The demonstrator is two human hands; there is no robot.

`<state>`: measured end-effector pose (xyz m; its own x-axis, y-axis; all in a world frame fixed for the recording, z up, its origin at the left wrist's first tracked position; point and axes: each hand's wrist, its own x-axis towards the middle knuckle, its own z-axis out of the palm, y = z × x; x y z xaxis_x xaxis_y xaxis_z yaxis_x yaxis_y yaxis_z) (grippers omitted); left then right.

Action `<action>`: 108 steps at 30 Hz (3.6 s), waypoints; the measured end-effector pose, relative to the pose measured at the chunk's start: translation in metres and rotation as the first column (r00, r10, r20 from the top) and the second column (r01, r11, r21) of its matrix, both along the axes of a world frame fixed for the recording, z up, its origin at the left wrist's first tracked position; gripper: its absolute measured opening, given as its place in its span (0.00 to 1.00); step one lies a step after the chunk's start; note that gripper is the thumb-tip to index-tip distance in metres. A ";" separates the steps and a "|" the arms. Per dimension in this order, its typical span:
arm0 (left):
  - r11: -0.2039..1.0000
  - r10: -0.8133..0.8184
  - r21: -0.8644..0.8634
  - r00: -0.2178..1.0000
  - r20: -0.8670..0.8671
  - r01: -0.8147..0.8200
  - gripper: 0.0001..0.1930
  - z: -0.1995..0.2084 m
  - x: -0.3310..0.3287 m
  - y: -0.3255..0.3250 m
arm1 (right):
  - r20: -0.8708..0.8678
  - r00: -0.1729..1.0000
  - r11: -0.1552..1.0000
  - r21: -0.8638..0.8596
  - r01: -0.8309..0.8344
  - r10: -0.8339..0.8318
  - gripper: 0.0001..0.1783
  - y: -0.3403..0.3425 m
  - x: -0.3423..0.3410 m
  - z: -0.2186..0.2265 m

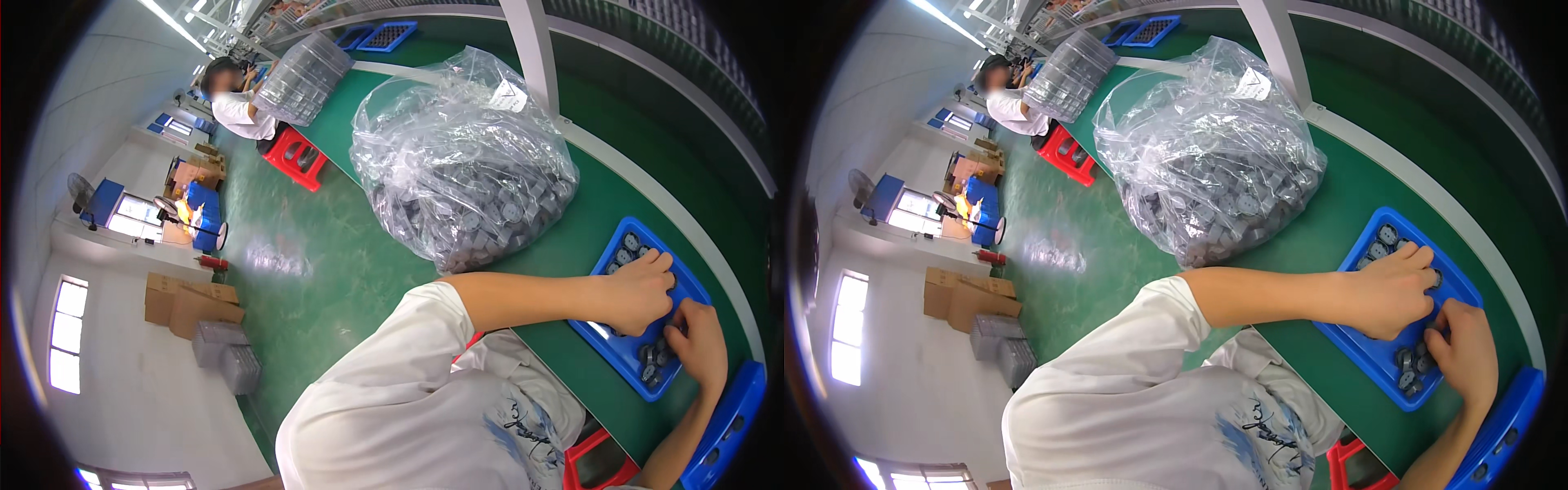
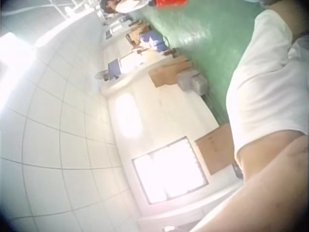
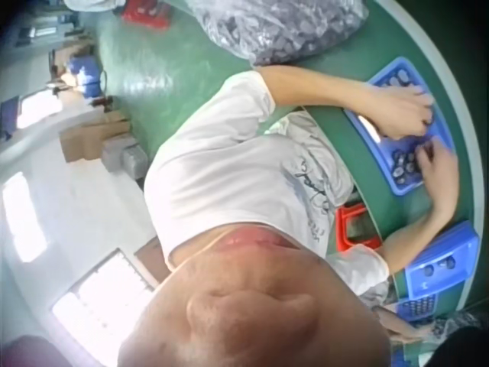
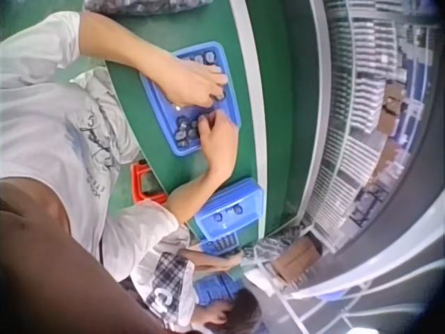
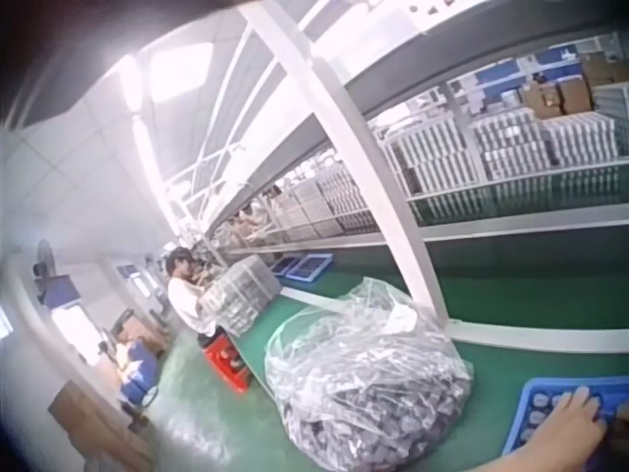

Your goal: Sorting and placing small metal components into a grid tray at an assembly station.

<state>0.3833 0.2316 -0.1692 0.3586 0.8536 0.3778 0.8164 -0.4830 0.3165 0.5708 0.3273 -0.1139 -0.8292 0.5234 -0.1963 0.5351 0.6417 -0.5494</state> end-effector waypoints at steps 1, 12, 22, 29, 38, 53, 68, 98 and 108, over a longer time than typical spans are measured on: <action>1.000 -0.024 -0.009 1.000 -0.012 0.024 0.10 0.000 0.002 0.002 | -0.010 1.000 1.000 0.003 0.003 -0.003 0.11 -0.001 0.004 0.001; 0.989 -0.094 -0.121 0.993 -0.073 0.084 0.06 0.023 -0.029 0.001 | -0.077 0.969 0.970 0.088 -0.227 0.234 0.11 0.010 -0.004 0.003; 0.996 -0.032 -0.080 0.998 0.055 0.036 0.05 0.018 -0.028 -0.010 | -0.113 0.976 0.975 0.143 -0.170 0.187 0.06 -0.005 -0.013 -0.004; 0.998 0.056 0.011 0.995 0.085 -0.057 0.04 0.012 -0.030 -0.008 | -0.118 0.980 0.962 0.238 -0.131 0.163 0.07 -0.014 -0.014 -0.009; 0.998 0.067 -0.006 0.993 0.100 -0.066 0.04 0.011 -0.035 -0.005 | -0.052 0.997 0.955 0.293 -0.044 0.061 0.08 -0.014 -0.022 -0.010; 0.988 0.155 -0.032 0.986 0.054 -0.154 0.06 0.012 -0.034 -0.006 | -0.074 0.995 0.941 0.338 -0.035 0.064 0.10 -0.014 -0.024 -0.017; 0.989 0.148 -0.010 0.980 0.132 -0.148 0.06 0.010 -0.033 -0.005 | -0.204 0.973 0.927 0.374 -0.025 0.109 0.08 0.005 -0.020 -0.026; 0.985 0.165 -0.061 0.984 0.067 -0.161 0.05 0.012 -0.034 -0.008 | -0.106 0.978 0.937 0.322 -0.136 0.179 0.07 -0.012 -0.021 -0.019; 0.988 0.154 -0.033 0.986 0.060 -0.152 0.06 0.012 -0.034 -0.007 | -0.108 0.984 0.950 0.295 -0.105 0.143 0.06 -0.010 -0.023 -0.017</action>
